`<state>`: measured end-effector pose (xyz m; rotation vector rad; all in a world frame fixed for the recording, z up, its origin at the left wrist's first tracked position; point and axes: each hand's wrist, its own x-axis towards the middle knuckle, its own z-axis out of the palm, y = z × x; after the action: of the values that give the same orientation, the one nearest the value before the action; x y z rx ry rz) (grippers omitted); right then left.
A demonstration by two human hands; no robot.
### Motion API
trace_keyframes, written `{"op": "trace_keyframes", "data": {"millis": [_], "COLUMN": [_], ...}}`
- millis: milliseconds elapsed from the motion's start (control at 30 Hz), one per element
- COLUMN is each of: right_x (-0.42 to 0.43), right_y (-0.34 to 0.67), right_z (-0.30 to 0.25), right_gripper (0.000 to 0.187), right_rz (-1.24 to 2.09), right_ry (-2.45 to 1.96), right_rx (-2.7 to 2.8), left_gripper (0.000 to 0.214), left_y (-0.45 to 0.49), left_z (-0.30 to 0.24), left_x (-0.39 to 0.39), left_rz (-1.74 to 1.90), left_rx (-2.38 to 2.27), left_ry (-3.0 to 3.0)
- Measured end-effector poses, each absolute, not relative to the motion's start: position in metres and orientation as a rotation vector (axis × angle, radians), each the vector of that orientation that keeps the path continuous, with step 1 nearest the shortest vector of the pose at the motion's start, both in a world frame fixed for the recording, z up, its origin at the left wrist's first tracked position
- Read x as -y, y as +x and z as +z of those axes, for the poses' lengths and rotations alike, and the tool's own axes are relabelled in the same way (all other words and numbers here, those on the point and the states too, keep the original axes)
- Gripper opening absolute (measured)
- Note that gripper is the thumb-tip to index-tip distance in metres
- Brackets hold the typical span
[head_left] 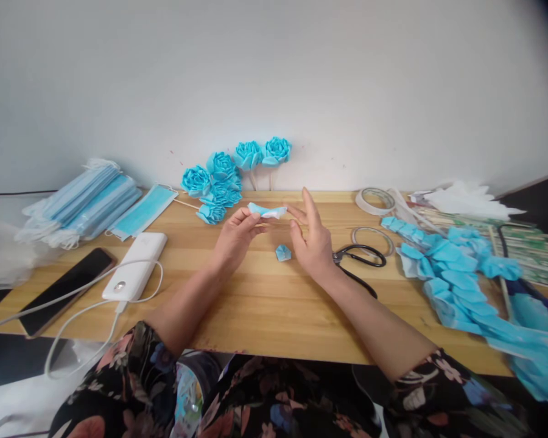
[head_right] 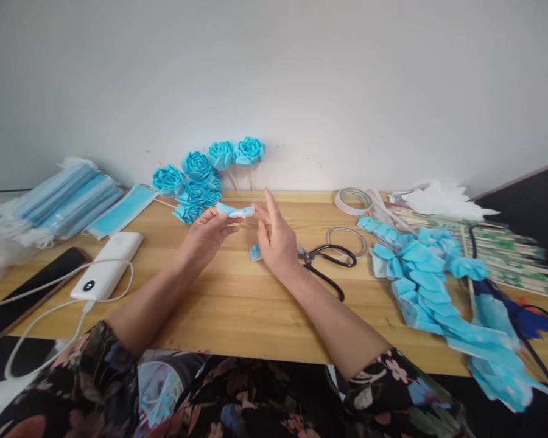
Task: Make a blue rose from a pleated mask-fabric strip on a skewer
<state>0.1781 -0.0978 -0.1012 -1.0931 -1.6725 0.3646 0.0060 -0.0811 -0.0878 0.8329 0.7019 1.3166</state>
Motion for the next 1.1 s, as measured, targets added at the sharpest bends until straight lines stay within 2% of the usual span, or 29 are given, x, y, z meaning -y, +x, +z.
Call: {"op": "trace_keyframes", "data": {"millis": [233, 333, 600, 800, 967, 1100], "right_x": [0.083, 0.084, 0.090, 0.091, 0.090, 0.089], "right_y": [0.184, 0.182, 0.178, 0.178, 0.179, 0.180], "right_z": [-0.108, -0.103, -0.091, -0.093, -0.096, -0.098], "right_gripper": [0.047, 0.046, 0.020, 0.020, 0.022, 0.031], "right_rz": [1.113, 1.356, 1.239, 1.170, 1.149, 1.264], "right_ry": [-1.028, -0.982, -1.009, -1.026, -1.043, -1.034], "right_rx": [1.197, 1.131, 1.141, 1.272, 1.273, 1.188], "left_gripper": [0.031, 0.028, 0.036, 0.052, 0.057, 0.054], "left_y": [0.004, 0.005, 0.008, 0.008, 0.009, 0.008], "left_z": [-0.093, -0.096, -0.097, -0.098, -0.102, -0.103], "left_x": [0.079, 0.081, 0.081, 0.080, 0.081, 0.080], "left_rz": [1.335, 1.296, 1.227, 1.135, 1.071, 1.101], "left_rx": [-0.775, -0.820, -0.810, -0.724, -0.698, -0.716], "left_ry": [1.015, 1.105, 0.989, 0.897, 1.010, 1.063]}}
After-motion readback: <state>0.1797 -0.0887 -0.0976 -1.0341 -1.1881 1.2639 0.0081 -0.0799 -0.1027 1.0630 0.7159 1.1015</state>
